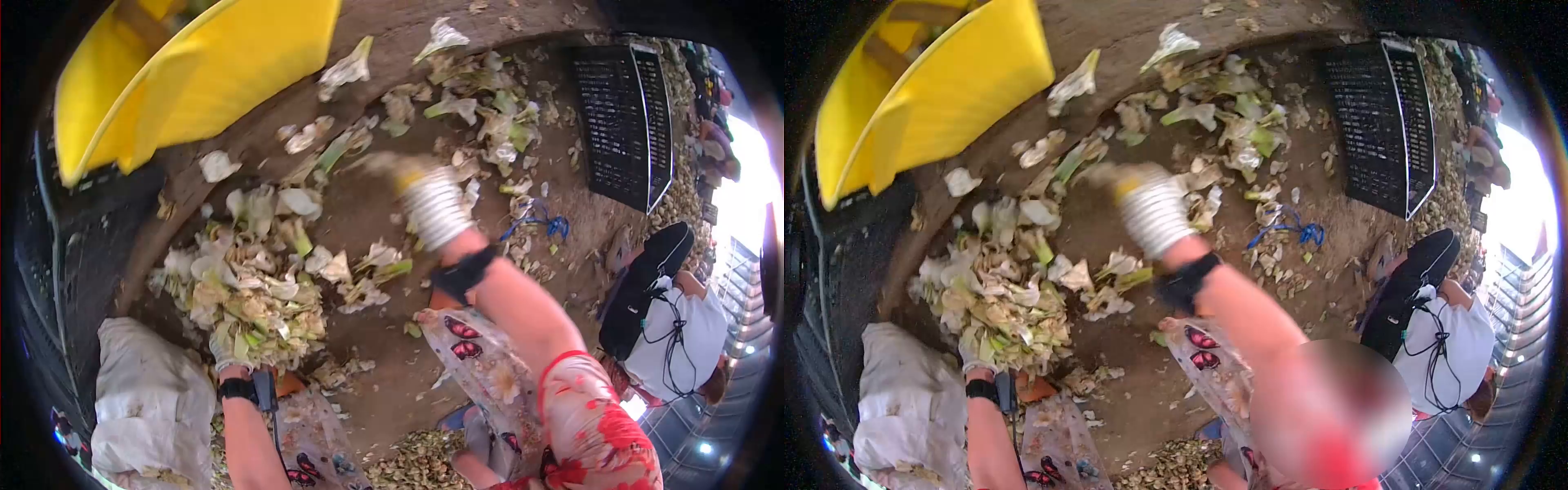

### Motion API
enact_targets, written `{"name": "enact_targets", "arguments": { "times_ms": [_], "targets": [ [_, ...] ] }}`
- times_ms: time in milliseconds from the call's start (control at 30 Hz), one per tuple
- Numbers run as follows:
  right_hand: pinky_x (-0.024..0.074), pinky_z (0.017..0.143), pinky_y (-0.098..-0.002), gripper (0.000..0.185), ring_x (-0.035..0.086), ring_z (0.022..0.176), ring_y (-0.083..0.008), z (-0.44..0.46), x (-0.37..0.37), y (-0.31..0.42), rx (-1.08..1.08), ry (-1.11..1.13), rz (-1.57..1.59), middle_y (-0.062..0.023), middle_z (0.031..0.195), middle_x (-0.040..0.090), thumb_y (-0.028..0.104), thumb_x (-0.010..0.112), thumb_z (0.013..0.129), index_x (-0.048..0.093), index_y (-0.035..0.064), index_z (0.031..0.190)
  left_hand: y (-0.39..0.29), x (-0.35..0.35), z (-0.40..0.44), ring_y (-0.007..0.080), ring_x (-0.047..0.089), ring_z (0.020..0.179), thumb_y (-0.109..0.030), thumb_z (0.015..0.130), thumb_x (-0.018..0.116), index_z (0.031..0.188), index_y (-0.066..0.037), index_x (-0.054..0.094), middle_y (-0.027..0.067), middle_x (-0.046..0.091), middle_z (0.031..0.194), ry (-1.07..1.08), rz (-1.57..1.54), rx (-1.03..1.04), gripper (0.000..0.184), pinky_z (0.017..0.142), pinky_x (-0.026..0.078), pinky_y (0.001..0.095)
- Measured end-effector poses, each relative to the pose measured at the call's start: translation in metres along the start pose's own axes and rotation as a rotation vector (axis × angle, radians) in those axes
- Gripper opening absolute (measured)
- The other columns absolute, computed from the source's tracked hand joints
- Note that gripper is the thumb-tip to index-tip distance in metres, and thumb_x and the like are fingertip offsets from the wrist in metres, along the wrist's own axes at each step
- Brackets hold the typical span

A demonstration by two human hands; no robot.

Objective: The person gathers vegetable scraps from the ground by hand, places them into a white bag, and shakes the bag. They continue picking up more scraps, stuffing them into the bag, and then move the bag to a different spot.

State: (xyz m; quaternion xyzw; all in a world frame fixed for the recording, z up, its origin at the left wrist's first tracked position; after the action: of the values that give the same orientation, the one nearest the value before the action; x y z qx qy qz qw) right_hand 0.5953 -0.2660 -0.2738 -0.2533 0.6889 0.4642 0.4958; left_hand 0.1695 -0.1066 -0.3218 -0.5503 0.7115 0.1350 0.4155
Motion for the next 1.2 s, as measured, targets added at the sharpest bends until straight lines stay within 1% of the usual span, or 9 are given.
{"name": "enact_targets", "arguments": {
  "times_ms": [100,200,300,500,700,833,967,1000,1200],
  "targets": [
    [0.0491,0.06,-0.032,0.026,0.056,0.072,-0.0214,-0.019,-0.04,-0.163,0.813,-0.553,0.551,-0.0129,0.079,0.054,0.023,0.05,0.084,0.05,0.0011,0.099,-0.014,0.022,0.002,0.0138,0.049,0.06,-0.01,0.071,0.059,0.074,-0.001,0.058,0.0034,0.056,0.071,-0.092,-0.594,-0.362,0.01,0.056,0.045,0.0306],
    [0.0455,0.049,-0.0363,0.033,0.056,0.064,-0.0233,-0.029,-0.004,-0.242,1.328,-0.323,1.011,-0.0133,0.079,0.053,0.03,0.052,0.082,0.046,0.0033,0.1,-0.029,0.037,0.004,0.014,0.049,0.057,-0.014,0.071,0.06,0.074,0.0,0.06,0.0038,0.057,0.069,-0.221,-0.951,-0.563,0.015,0.054,0.044,0.0305],
    [0.0449,0.07,-0.0348,0.024,0.055,0.078,-0.0226,-0.017,0.031,-0.171,0.668,0.197,0.125,-0.0153,0.09,0.054,0.015,0.039,0.084,0.047,-0.0007,0.101,-0.049,0.016,0.014,0.0173,0.053,0.055,-0.021,0.076,0.054,0.08,0.003,0.061,0.0043,0.062,0.069,0.169,0.343,-0.048,0.026,0.056,0.046,0.0316],
    [0.0467,0.068,-0.0334,0.023,0.057,0.077,-0.0256,0.048,-0.019,-0.154,0.481,-0.404,0.29,-0.0139,0.089,0.057,0.014,0.06,0.071,0.054,0.0033,0.091,-0.05,0.032,0.014,0.0196,0.056,0.071,-0.018,0.082,0.052,0.096,-0.001,0.057,0.0063,0.058,0.088,-0.174,-1.335,-0.811,0.023,0.064,0.047,0.0332],
    [0.0478,0.071,-0.0301,0.031,0.058,0.071,-0.0238,0.043,-0.008,-0.116,0.577,0.261,0.623,-0.0188,0.083,0.058,0.017,0.058,0.073,0.054,-0.0015,0.098,-0.014,0.053,0.02,0.0229,0.056,0.072,-0.02,0.083,0.051,0.094,-0.004,0.057,0.0089,0.058,0.089,-0.149,-1.404,-0.783,0.021,0.064,0.047,0.0362],
    [0.0444,0.078,-0.033,0.039,0.057,0.084,-0.0316,0.051,-0.044,-0.181,0.9,-0.45,0.939,-0.0188,0.095,0.059,0.02,0.055,0.075,0.052,0.0052,0.111,0.009,0.067,0.024,0.0227,0.056,0.074,-0.025,0.085,0.048,0.099,-0.004,0.055,0.0084,0.058,0.091,-0.079,-1.424,-0.81,0.026,0.066,0.047,0.0367],
    [0.043,0.08,-0.035,0.031,0.054,0.091,-0.0377,0.098,-0.04,-0.249,0.696,-0.205,-0.046,-0.022,0.092,0.06,0.019,0.056,0.075,0.059,0.002,0.1,0.025,0.077,0.025,0.0259,0.056,0.08,-0.029,0.086,0.046,0.104,-0.004,0.053,0.0092,0.057,0.097,-0.093,-1.426,-0.793,0.032,0.072,0.047,0.0389],
    [0.0475,0.062,-0.0275,0.03,0.058,0.069,-0.0173,0.095,-0.028,-0.261,0.609,-0.319,-0.122,-0.0106,0.087,0.06,0.016,0.055,0.08,0.056,0.0041,0.107,0.014,0.074,0.026,0.0259,0.056,0.081,-0.029,0.086,0.046,0.104,-0.004,0.053,0.0091,0.057,0.097,-0.102,-1.441,-0.792,0.032,0.072,0.047,0.039],
    [0.0452,0.058,-0.0234,0.018,0.055,0.066,-0.0137,0.015,-0.076,-0.169,0.935,-0.316,1.588,-0.0032,0.08,0.059,0.021,0.051,0.086,0.057,0.005,0.09,0.007,0.063,0.023,0.0242,0.057,0.073,-0.022,0.081,0.051,0.091,-0.003,0.057,0.0089,0.059,0.085,-0.088,-1.361,-0.891,0.022,0.066,0.048,0.0371]
  ]
}}
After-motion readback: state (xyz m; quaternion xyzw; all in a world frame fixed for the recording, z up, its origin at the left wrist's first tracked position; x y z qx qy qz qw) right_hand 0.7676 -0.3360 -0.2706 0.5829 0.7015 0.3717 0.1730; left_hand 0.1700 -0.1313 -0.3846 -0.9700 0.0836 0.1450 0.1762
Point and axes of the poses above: each hand's wrist, its own z-axis towards the middle knuckle, its own x-axis out of the palm, y = z × x, the point moved 1 cm from there along z, towards the middle knuckle
